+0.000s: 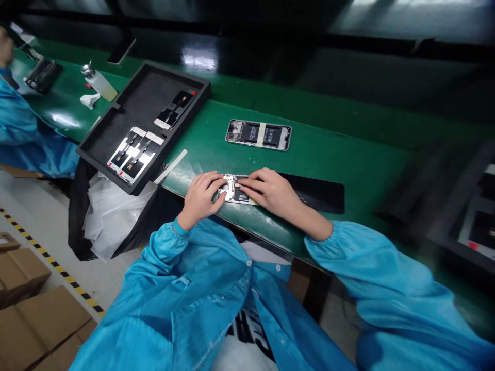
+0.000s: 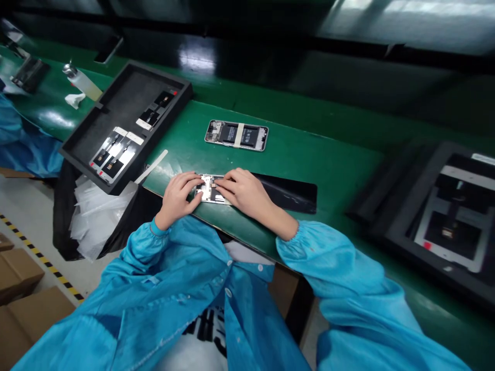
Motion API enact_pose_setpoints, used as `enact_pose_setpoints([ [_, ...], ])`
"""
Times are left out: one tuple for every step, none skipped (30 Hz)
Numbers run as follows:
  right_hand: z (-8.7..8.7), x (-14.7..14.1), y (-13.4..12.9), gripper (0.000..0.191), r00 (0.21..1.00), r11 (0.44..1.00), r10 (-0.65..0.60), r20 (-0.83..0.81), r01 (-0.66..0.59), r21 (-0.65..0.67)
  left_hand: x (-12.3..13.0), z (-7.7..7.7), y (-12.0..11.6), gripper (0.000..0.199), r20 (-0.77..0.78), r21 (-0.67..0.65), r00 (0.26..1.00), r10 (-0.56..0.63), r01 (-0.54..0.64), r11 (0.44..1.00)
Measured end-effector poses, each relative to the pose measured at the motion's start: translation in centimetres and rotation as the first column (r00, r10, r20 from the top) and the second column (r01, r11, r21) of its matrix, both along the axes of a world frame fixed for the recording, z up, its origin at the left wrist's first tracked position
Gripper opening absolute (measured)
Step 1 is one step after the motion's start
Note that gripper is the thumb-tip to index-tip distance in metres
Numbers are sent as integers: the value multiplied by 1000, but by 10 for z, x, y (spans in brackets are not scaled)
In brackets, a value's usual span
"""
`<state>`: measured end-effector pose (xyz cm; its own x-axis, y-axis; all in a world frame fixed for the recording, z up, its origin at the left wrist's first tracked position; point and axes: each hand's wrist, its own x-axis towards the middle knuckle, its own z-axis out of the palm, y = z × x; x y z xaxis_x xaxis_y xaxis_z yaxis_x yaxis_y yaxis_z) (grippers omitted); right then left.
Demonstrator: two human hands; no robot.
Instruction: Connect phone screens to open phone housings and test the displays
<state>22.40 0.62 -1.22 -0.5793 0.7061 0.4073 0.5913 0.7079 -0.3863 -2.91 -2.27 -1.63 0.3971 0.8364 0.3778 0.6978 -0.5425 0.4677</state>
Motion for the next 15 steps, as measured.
enact_pose_setpoints([
  [0, -1, -1, 35, 1000, 1000, -11, 1, 11, 24, 0, 0, 0, 29, -3, 5, 1000, 2, -2, 1000],
  [0, -2, -2, 35, 1000, 999, -18, -1, 18, 40, 1, 0, 0, 29, -8, 14, 1000, 1, 0, 1000],
  [1, -3, -3, 35, 1000, 999, -21, -5, 21, 46, 1, 0, 0, 30, -14, 25, 1000, -2, 2, 1000],
  [1, -4, -3, 34, 1000, 999, -22, -7, 22, 40, 1, 1, 0, 30, -22, 34, 1000, -6, 7, 999],
  [1, -4, -3, 33, 1000, 999, -23, -5, 23, 28, 1, 1, 0, 31, -33, 40, 999, -10, 11, 999],
  [1, -4, -3, 33, 1000, 1000, -22, 0, 22, 11, 1, 2, 0, 31, -48, 39, 999, -13, 15, 999],
  [1, -3, -2, 33, 1000, 1000, -21, 6, 21, -4, 1, 2, 0, 31, -67, 34, 998, -17, 19, 999],
  [1, -3, -2, 34, 1000, 1000, -18, 10, 19, -14, 0, 3, 0, 32, -89, 26, 996, -19, 21, 999],
  [1, -3, -2, 34, 1000, 1000, -16, 9, 16, -19, 0, 3, 0, 32, -113, 22, 993, -23, 26, 999],
  [1, -3, -1, 35, 1000, 1000, -13, 7, 13, -21, 0, 3, 0, 33, -136, 25, 990, -31, 34, 999],
  [1, -3, -1, 36, 1000, 1000, -10, 3, 10, -25, -1, 3, 1, 34, -158, 36, 987, -43, 49, 998],
  [0, -3, -1, 36, 1000, 1000, -8, 2, 8, -30, -2, 2, 2, 35, -179, 54, 982, -56, 67, 996],
  [0, -3, -1, 35, 1000, 999, -9, 2, 9, -34, -4, 2, 3, 36, -200, 76, 977, -72, 89, 993],
  [0, -3, -1, 35, 1000, 999, -10, 3, 10, -37, -5, 3, 5, 37, -221, 99, 971, -91, 115, 988],
  [0, -3, -1, 35, 1000, 999, -10, 4, 10, -38, -7, 3, 7, 37, -244, 120, 964, -110, 142, 983],
])
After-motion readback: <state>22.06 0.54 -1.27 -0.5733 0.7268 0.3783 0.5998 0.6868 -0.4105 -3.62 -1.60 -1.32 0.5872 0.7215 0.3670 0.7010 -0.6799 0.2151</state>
